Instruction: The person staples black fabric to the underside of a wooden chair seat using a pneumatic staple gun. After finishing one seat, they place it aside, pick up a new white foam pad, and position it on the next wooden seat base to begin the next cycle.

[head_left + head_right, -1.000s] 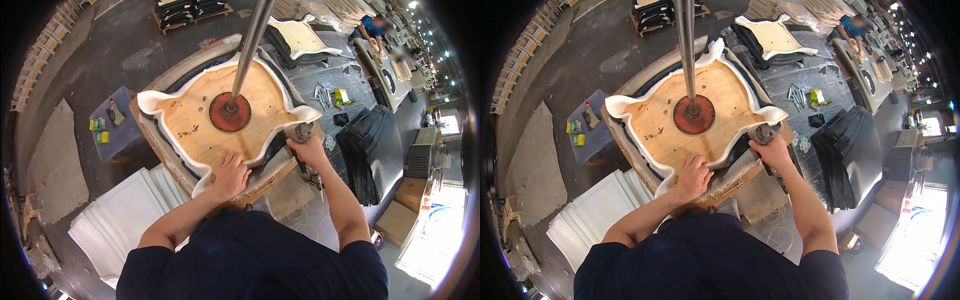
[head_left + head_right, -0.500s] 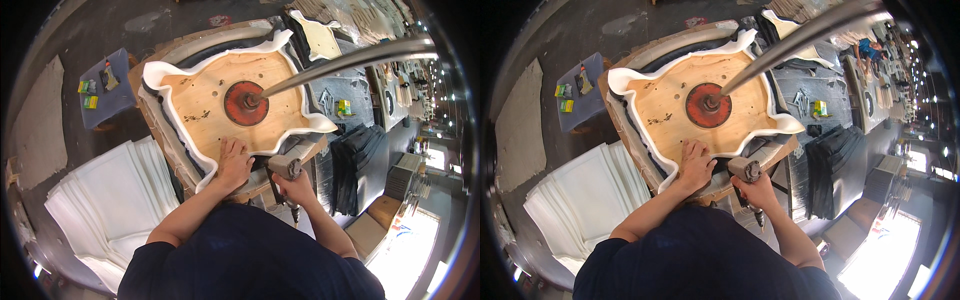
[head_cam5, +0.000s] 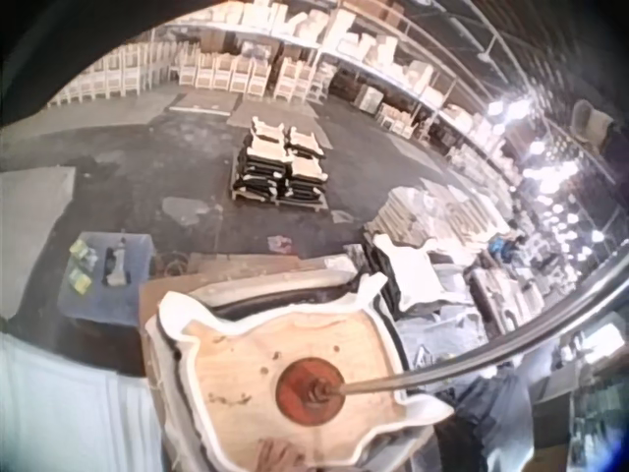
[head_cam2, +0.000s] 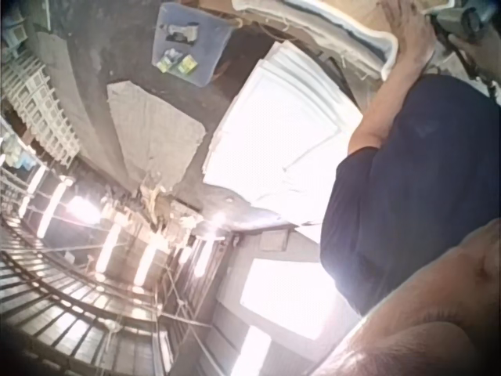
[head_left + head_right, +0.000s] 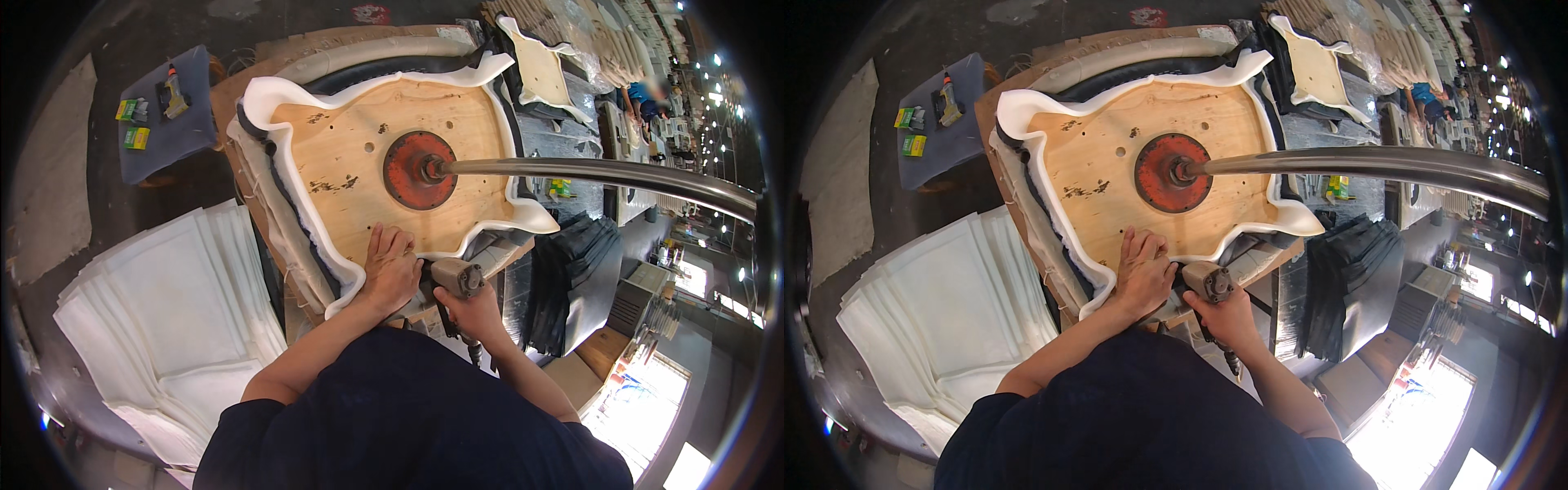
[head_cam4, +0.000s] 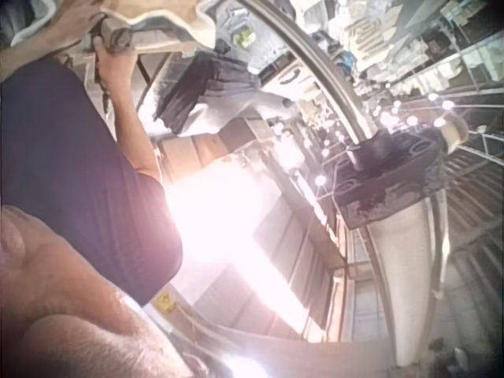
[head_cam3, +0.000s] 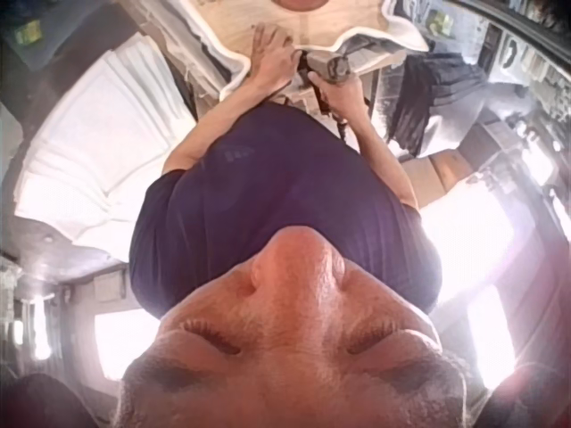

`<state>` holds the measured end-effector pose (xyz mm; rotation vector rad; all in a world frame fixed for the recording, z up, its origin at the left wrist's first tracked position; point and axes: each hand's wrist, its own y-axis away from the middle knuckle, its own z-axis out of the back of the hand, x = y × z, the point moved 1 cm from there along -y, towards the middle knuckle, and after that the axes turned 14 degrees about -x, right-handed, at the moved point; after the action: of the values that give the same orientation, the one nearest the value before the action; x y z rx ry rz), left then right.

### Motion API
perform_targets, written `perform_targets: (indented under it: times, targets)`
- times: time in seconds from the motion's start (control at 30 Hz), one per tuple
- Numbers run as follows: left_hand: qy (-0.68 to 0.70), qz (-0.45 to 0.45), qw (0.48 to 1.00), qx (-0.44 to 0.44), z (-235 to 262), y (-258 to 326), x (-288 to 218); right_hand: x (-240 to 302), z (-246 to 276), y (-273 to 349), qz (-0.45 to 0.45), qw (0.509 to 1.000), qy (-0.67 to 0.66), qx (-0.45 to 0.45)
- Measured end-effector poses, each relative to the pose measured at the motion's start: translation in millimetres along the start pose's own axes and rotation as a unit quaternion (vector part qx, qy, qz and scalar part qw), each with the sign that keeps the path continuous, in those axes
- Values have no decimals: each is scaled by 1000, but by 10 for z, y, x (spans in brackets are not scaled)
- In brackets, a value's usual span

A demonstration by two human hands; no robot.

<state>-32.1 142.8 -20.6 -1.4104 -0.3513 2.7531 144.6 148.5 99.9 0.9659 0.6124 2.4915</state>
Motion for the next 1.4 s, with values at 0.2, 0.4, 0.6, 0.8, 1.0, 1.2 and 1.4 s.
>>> perform_targets:
  times: [0.2,0.4,0.6,0.8,1.0,1.2,1.4]
  targets:
    - [-6,13,1000,-1,-34,16,-29,27,-33,-18,82,996,8,-31]
    - [-53,-49,997,8,58,-27,-44,-151,15,17,26,999,-30,-36]
    - [40,-121,992,-25,-174,-387,-500,-804,533,39,22,959,-258,-115]
    - [-61,-151,987,1,-764,-588,-682,-835,920,-424,20,975,-210,-73]
    - [-40,-132,990,18,-883,-587,-668,-804,1033,-748,4,993,-117,-27]
    - [-1,-71,997,3,-995,-612,-648,-621,1090,-904,2,997,-73,-3]
    - [4,-38,999,-3,-1013,-654,-687,-481,1097,-1006,15,1000,10,5]
